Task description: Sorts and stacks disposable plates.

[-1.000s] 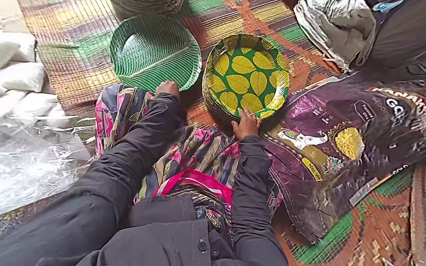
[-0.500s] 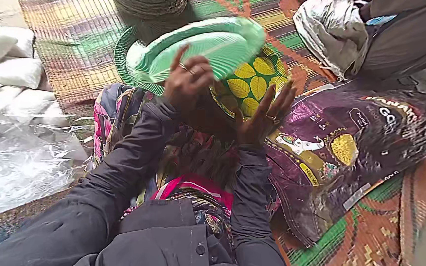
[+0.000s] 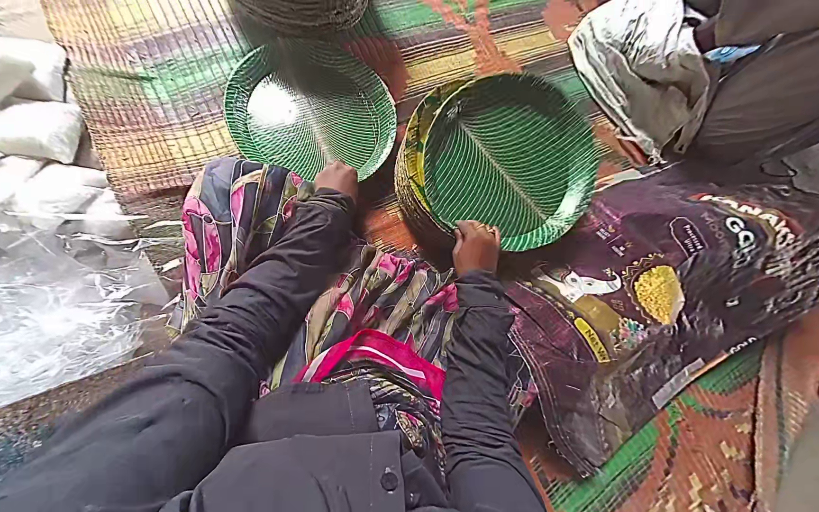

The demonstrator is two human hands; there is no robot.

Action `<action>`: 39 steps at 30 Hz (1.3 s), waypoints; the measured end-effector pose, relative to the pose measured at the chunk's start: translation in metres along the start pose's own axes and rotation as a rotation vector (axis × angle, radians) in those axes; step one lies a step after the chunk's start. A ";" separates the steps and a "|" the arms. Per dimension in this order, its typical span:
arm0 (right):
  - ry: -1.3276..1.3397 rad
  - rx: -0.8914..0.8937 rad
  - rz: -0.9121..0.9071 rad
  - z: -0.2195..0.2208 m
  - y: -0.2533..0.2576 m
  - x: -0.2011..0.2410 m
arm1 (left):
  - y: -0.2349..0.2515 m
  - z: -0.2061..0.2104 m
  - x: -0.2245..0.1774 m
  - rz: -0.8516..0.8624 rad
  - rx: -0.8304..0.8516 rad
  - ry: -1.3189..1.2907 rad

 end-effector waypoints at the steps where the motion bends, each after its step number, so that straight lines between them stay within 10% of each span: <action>1: 0.036 -0.039 -0.024 0.000 -0.001 0.004 | -0.003 -0.004 -0.001 -0.052 -0.007 -0.011; 8: 0.199 -0.343 -0.123 -0.013 -0.017 0.022 | -0.001 -0.031 0.028 -0.135 -0.302 -0.349; 12: 0.122 -0.699 -0.244 -0.048 -0.023 0.037 | -0.055 -0.089 0.002 0.573 -1.194 -0.504; 16: 0.023 -0.978 -0.372 -0.114 -0.042 0.065 | -0.126 -0.109 -0.061 1.297 -1.038 -0.298; 19: 0.051 -0.872 -0.403 -0.116 -0.042 0.063 | -0.145 -0.091 -0.082 1.468 -1.101 -0.213; 24: -0.069 -0.819 -0.156 -0.073 -0.030 0.024 | -0.106 -0.055 -0.076 1.163 -0.994 -0.262; 32: 0.155 -0.013 0.087 0.008 -0.001 -0.003 | 0.010 -0.001 0.006 0.121 -0.083 0.018; 39: 0.262 -0.007 0.001 0.014 -0.008 0.029 | -0.002 0.008 -0.015 0.019 -0.001 0.070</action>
Point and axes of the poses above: each hand's wrist, its own y-axis towards the middle knuckle, its own z-axis out of the palm, x = y × z, the point moved 5 cm from there along y, towards the middle knuckle, and after that the axes turned 11 degrees about -x, right-handed, at the moved point
